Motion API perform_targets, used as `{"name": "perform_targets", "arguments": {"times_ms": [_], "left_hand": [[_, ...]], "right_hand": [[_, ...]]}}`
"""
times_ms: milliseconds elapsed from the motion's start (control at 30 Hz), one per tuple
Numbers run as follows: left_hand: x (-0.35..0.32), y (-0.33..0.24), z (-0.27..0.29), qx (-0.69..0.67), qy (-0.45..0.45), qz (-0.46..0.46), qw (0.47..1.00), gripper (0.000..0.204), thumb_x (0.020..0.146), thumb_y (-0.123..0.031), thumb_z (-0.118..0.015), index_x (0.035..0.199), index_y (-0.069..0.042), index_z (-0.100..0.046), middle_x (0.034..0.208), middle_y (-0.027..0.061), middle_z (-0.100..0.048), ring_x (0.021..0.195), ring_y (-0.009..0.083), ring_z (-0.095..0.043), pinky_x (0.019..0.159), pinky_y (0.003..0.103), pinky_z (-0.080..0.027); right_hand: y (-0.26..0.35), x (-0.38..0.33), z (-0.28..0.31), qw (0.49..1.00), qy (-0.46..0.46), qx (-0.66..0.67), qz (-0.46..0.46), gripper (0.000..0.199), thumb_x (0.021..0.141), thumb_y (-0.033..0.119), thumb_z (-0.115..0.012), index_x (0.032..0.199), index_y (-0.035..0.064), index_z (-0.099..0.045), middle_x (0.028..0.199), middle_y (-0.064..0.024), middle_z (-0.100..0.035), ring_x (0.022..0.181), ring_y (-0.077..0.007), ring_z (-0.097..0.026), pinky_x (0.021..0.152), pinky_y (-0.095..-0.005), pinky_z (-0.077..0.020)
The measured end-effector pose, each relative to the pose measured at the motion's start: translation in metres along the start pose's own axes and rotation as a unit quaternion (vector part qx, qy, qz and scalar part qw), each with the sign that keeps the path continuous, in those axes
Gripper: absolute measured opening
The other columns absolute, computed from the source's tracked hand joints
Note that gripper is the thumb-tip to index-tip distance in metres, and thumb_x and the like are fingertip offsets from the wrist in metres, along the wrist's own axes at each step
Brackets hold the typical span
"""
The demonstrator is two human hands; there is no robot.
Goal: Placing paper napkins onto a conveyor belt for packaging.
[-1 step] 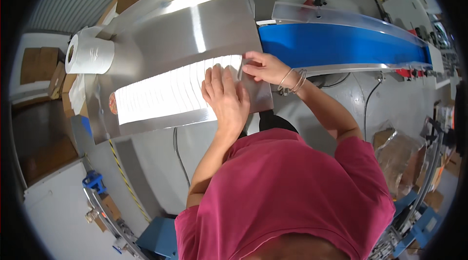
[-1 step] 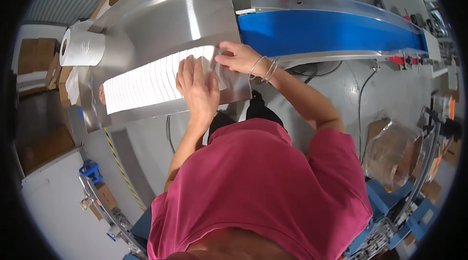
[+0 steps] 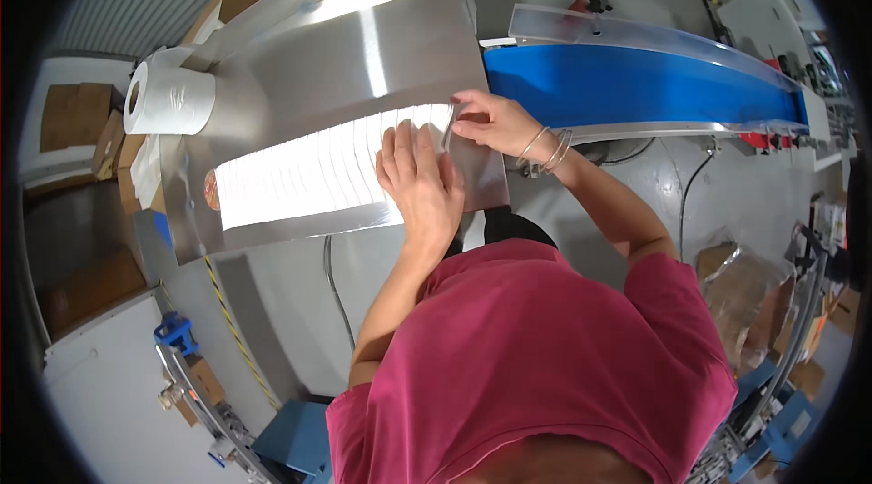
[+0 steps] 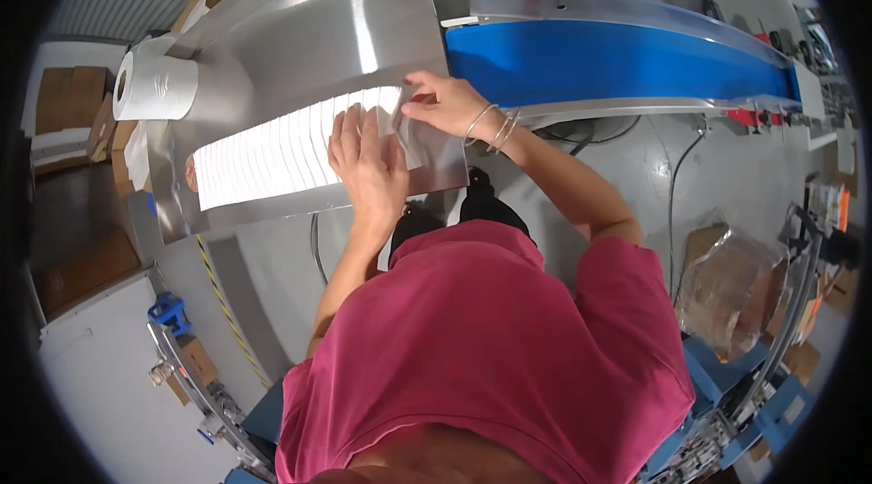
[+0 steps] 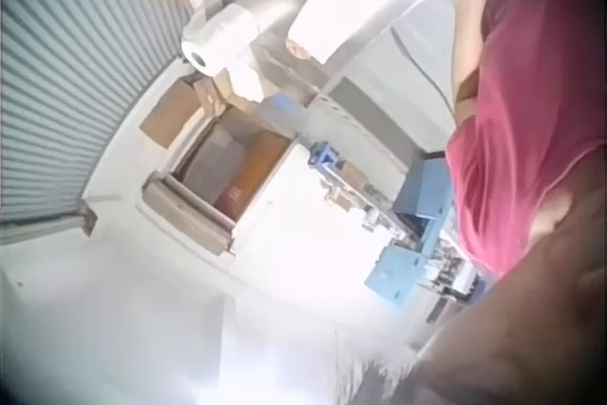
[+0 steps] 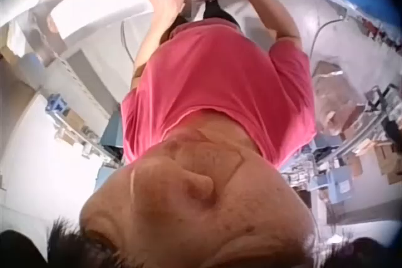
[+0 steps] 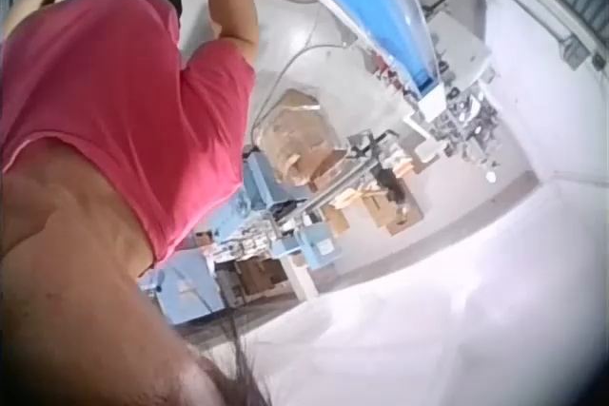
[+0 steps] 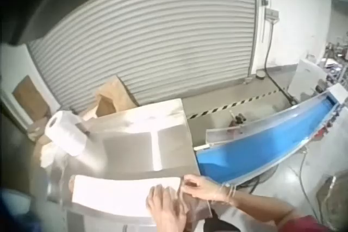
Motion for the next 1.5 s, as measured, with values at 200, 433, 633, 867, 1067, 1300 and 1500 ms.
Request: {"name": "perform_targets", "arguments": {"times_ms": [200,433,633,867,1067,1300,1500], "left_hand": [[0.000,-0.003,0.001,0.000,-0.020,0.010,1.000,0.036,0.077,0.001,-0.059,0.114,0.001,-0.058,0.131,0.0220,-0.043,0.124,0.0416,-0.036,0.103,0.053,-0.026],[0.001,-0.004,0.003,-0.008,-0.023,0.024,0.999,0.034,0.076,0.003,-0.059,0.108,-0.006,-0.066,0.129,0.0175,-0.047,0.125,0.0396,-0.038,0.103,0.049,-0.029],[0.002,-0.004,0.006,-0.028,-0.001,0.012,1.000,0.028,0.077,-0.003,-0.062,0.104,-0.006,-0.068,0.132,0.0179,-0.045,0.126,0.0407,-0.035,0.103,0.051,-0.026],[-0.005,0.002,0.010,0.052,-0.019,0.042,0.998,0.044,0.083,-0.014,-0.059,0.126,-0.005,-0.052,0.136,0.0217,-0.037,0.129,0.0397,-0.029,0.103,0.055,-0.018],[-0.007,0.007,0.005,0.042,-0.025,0.026,0.998,0.040,0.080,-0.005,-0.059,0.120,-0.003,-0.055,0.136,0.0209,-0.038,0.128,0.0389,-0.031,0.103,0.056,-0.018],[-0.010,0.010,0.006,0.026,-0.032,0.017,0.999,0.037,0.080,-0.003,-0.059,0.117,-0.004,-0.059,0.137,0.0195,-0.038,0.130,0.0392,-0.030,0.105,0.056,-0.017],[-0.011,0.012,0.009,0.026,0.004,-0.002,1.000,0.031,0.082,-0.010,-0.060,0.112,-0.009,-0.064,0.139,0.0184,-0.037,0.132,0.0401,-0.026,0.105,0.056,-0.016]], "right_hand": [[0.012,0.017,0.016,0.993,0.034,-0.034,0.113,0.040,0.081,0.013,-0.070,0.117,0.0077,-0.054,0.106,-0.0074,-0.059,0.081,-0.0107,-0.061,0.073,-0.0243,-0.0498],[0.015,0.026,0.022,0.978,0.150,-0.014,0.147,0.039,0.077,0.005,-0.071,0.112,0.0067,-0.055,0.106,-0.0037,-0.056,0.082,-0.0105,-0.059,0.076,-0.0249,-0.0508],[0.011,0.032,0.023,0.956,0.194,-0.082,0.202,0.035,0.077,0.005,-0.070,0.109,0.0045,-0.056,0.107,-0.0038,-0.054,0.092,-0.0122,-0.056,0.079,-0.0265,-0.0493],[-0.051,0.017,0.074,0.996,-0.058,0.062,0.021,0.023,0.089,0.026,-0.064,0.095,0.0040,-0.057,0.085,-0.0013,-0.057,0.079,-0.0077,-0.052,0.071,-0.0280,-0.0463],[-0.107,-0.003,0.166,0.861,-0.448,-0.210,-0.119,0.048,0.081,0.043,-0.064,0.104,0.0012,-0.057,0.087,-0.0185,-0.063,0.081,-0.0329,-0.060,0.072,-0.0394,-0.0480],[-0.012,0.001,0.067,0.871,-0.198,-0.343,0.291,0.049,0.072,0.014,-0.074,0.115,0.0080,-0.053,0.112,-0.0117,-0.056,0.104,-0.0316,-0.053,0.091,-0.0389,-0.0432],[0.013,0.019,0.009,0.929,0.090,-0.164,0.318,0.034,0.076,0.013,-0.072,0.106,0.0069,-0.058,0.105,-0.0058,-0.056,0.099,-0.0195,-0.055,0.085,-0.0307,-0.0451]]}}
Point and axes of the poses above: each hand's wrist, its own x-axis towards the middle knuckle, its own z-axis out of the back of the hand, y = z × x, the point moved 2 cm from there along x, towards the middle knuckle
